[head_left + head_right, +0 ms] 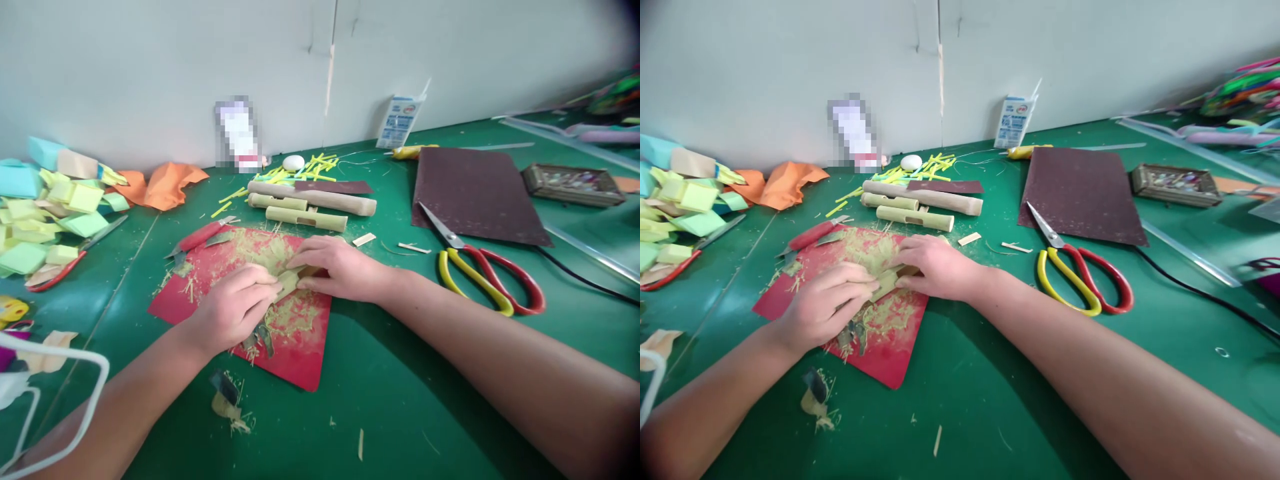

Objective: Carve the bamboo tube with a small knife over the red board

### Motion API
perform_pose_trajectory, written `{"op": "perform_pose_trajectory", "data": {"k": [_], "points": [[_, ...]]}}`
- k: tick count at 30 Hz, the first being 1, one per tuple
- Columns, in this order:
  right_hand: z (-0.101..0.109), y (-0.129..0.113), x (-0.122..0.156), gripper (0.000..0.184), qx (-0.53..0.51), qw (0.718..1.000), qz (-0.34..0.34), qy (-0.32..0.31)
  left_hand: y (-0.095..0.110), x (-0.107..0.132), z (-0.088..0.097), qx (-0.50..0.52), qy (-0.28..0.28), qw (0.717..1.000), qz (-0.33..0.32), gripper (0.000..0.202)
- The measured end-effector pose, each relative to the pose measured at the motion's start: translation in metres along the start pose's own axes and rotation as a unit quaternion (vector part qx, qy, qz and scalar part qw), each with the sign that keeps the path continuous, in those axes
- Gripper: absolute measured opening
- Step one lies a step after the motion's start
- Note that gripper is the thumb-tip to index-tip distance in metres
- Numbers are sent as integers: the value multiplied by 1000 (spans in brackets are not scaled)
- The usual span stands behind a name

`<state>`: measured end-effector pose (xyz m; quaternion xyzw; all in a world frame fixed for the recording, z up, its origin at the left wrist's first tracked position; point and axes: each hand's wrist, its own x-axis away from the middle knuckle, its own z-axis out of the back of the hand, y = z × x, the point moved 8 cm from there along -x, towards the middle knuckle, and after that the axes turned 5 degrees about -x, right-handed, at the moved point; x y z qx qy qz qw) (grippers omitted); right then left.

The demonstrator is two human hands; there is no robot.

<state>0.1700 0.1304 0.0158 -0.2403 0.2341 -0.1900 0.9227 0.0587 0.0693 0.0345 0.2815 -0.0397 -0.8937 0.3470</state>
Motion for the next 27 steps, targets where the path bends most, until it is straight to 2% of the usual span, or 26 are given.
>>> {"op": "perform_pose_trajectory", "data": {"k": [4,9,16,22,27], "points": [[0,0,0,26,2,1000,-5,-3,2,-11,-7,-5,-1,1000,-4,15],[0,1,-1,26,-16,1000,-11,-4,-3,5,1,-6,-27,1000,-1,21],[-1,1,-2,27,-5,1000,-15,-11,-3,-7,-5,8,-5,1000,-12,19],[0,1,-1,26,-17,1000,-20,-7,-3,13,9,-1,-28,1000,-9,24],[0,0,2,26,-23,999,-31,3,-2,16,8,-3,-56,998,-14,26]]}}
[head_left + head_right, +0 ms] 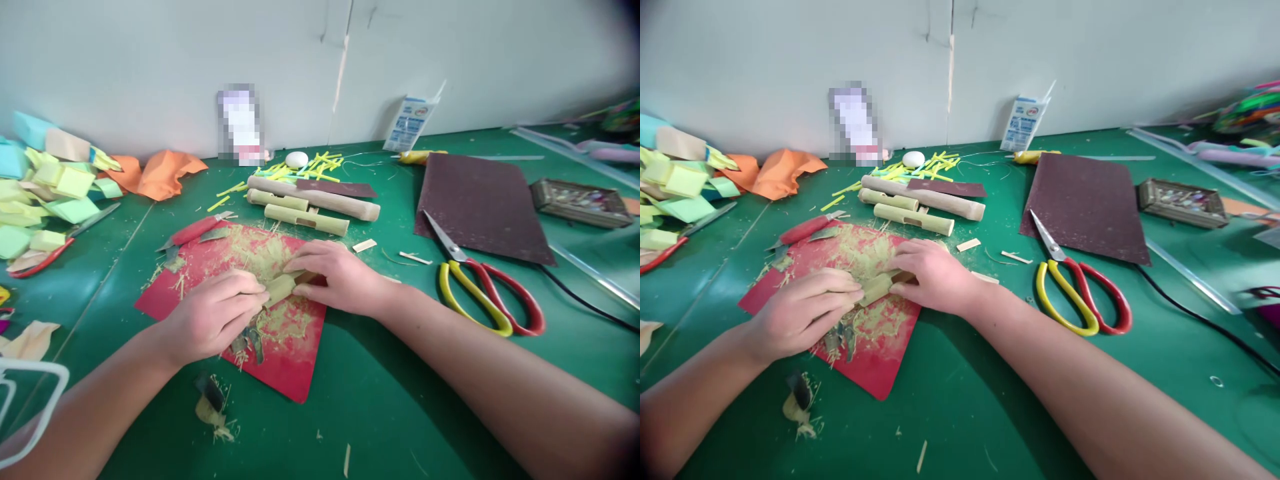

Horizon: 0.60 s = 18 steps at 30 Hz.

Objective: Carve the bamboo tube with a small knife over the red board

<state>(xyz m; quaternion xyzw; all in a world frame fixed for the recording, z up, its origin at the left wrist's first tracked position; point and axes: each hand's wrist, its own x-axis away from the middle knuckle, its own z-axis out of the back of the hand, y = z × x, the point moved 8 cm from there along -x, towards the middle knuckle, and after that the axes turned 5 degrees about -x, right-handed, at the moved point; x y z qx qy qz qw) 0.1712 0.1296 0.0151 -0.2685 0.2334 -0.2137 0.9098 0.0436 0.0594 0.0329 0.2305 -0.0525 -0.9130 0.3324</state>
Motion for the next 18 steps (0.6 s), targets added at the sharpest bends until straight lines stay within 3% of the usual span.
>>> {"op": "perform_pose_trajectory", "data": {"k": [18], "points": [[3,-3,6,27,-17,1000,-17,11,-7,2,-4,20,-2,1000,6,28]]}}
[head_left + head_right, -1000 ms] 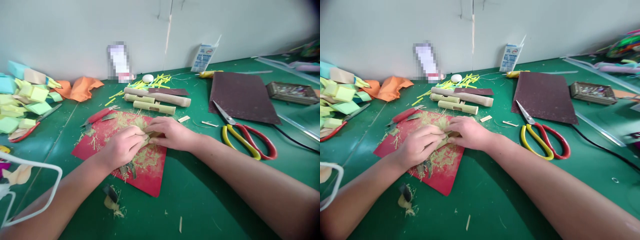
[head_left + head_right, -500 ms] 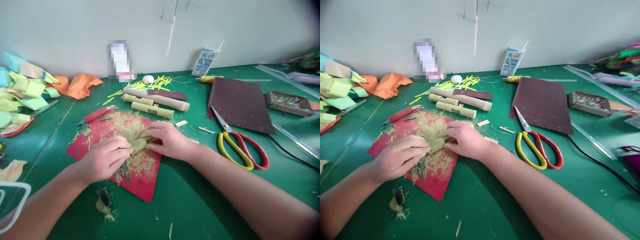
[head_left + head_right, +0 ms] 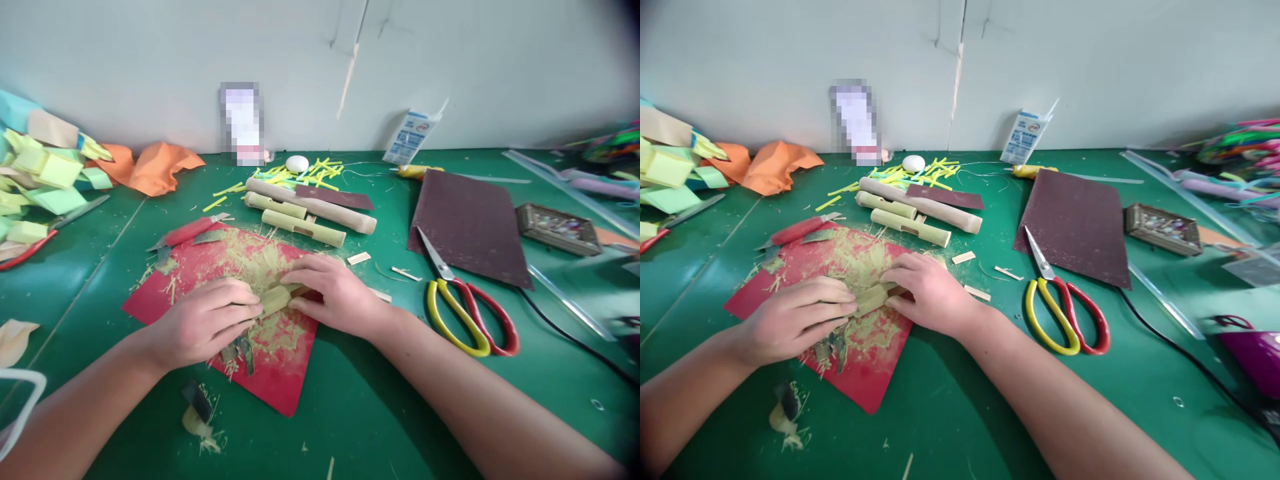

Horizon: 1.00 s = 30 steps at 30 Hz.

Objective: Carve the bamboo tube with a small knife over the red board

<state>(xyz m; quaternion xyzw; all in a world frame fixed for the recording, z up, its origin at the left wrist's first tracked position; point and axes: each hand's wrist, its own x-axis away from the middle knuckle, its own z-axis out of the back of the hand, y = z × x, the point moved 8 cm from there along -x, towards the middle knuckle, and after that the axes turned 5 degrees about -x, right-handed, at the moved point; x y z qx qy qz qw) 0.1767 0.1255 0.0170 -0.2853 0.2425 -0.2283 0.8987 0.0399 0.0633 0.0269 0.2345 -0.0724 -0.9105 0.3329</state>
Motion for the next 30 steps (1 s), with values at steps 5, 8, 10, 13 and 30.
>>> {"op": "perform_pose_trajectory", "data": {"k": [5,8,10,13,30], "points": [[0,2,-1,24,-14,1000,-10,6,-3,-18,-5,34,52,997,38,24],[0,4,-2,25,-14,1000,-13,6,-4,-27,-8,52,57,996,45,22],[-1,5,-3,26,-15,1000,-20,2,-3,-26,-6,57,55,996,36,22],[0,6,-2,27,-22,999,-26,-1,-4,-16,1,55,43,997,24,24],[0,5,-8,23,-12,999,-32,-31,-13,-6,0,59,32,996,56,27]]}}
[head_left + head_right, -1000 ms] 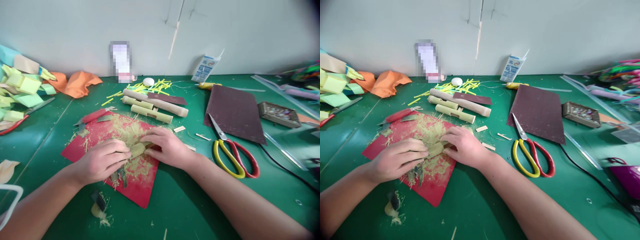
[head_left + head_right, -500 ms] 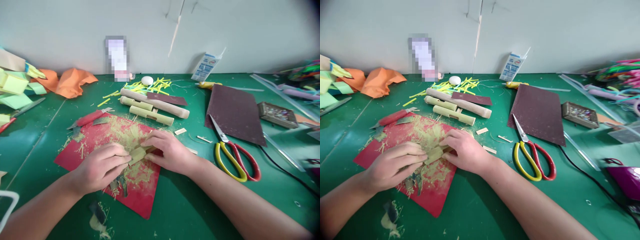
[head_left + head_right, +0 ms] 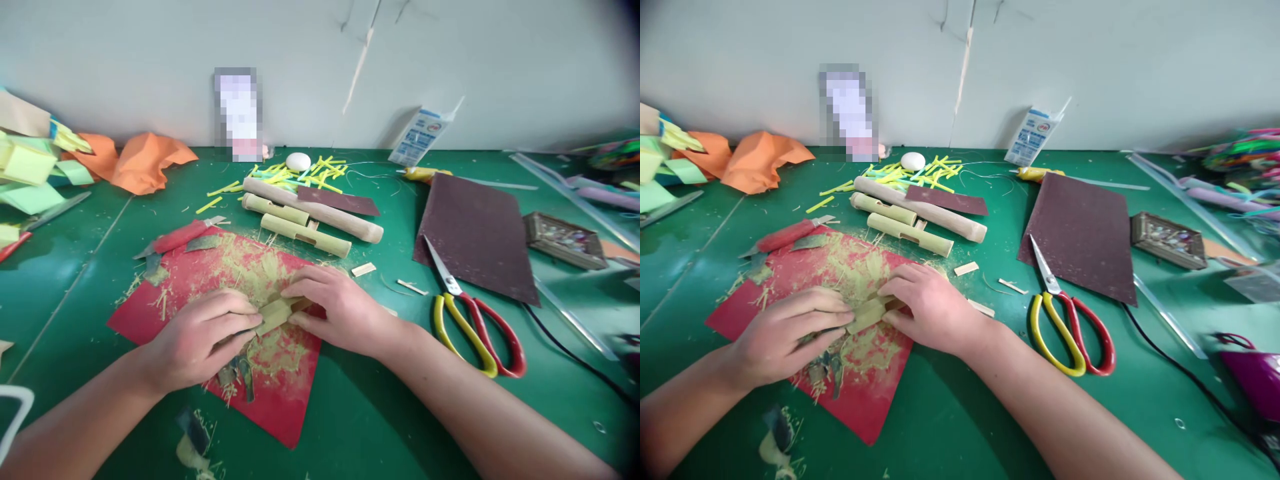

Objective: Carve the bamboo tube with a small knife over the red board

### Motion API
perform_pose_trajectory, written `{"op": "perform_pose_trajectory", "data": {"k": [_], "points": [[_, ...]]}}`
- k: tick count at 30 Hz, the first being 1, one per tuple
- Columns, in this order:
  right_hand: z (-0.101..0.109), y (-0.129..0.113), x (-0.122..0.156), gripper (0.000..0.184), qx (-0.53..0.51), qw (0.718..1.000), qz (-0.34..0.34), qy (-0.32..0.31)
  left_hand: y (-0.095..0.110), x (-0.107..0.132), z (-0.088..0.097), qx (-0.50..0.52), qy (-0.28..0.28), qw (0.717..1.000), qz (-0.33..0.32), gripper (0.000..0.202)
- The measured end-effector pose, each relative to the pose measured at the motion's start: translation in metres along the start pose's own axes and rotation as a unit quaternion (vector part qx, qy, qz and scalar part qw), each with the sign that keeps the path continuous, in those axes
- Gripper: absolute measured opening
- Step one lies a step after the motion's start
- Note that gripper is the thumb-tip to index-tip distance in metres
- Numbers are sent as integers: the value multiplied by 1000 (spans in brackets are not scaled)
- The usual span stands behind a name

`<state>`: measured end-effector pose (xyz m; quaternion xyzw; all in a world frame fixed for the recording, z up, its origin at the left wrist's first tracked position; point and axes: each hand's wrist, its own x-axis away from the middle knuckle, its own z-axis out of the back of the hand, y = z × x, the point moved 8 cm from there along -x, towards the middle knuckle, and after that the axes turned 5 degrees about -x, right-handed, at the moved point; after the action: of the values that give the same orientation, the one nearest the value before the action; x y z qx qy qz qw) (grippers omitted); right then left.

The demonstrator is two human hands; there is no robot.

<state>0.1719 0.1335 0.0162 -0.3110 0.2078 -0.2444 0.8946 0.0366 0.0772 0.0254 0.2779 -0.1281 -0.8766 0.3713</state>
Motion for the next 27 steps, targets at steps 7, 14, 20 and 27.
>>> {"op": "perform_pose_trajectory", "data": {"k": [7,14,20,27], "points": [[0,0,1,24,-7,1000,9,10,1,2,7,4,1,1000,-10,24],[-1,0,-1,25,1,1000,9,6,2,-11,-1,5,21,1000,-16,22],[-1,2,1,26,7,1000,14,20,9,-10,0,-6,20,999,-46,20],[-1,0,2,27,18,999,22,31,14,-14,-1,-25,40,997,-56,18]]}}
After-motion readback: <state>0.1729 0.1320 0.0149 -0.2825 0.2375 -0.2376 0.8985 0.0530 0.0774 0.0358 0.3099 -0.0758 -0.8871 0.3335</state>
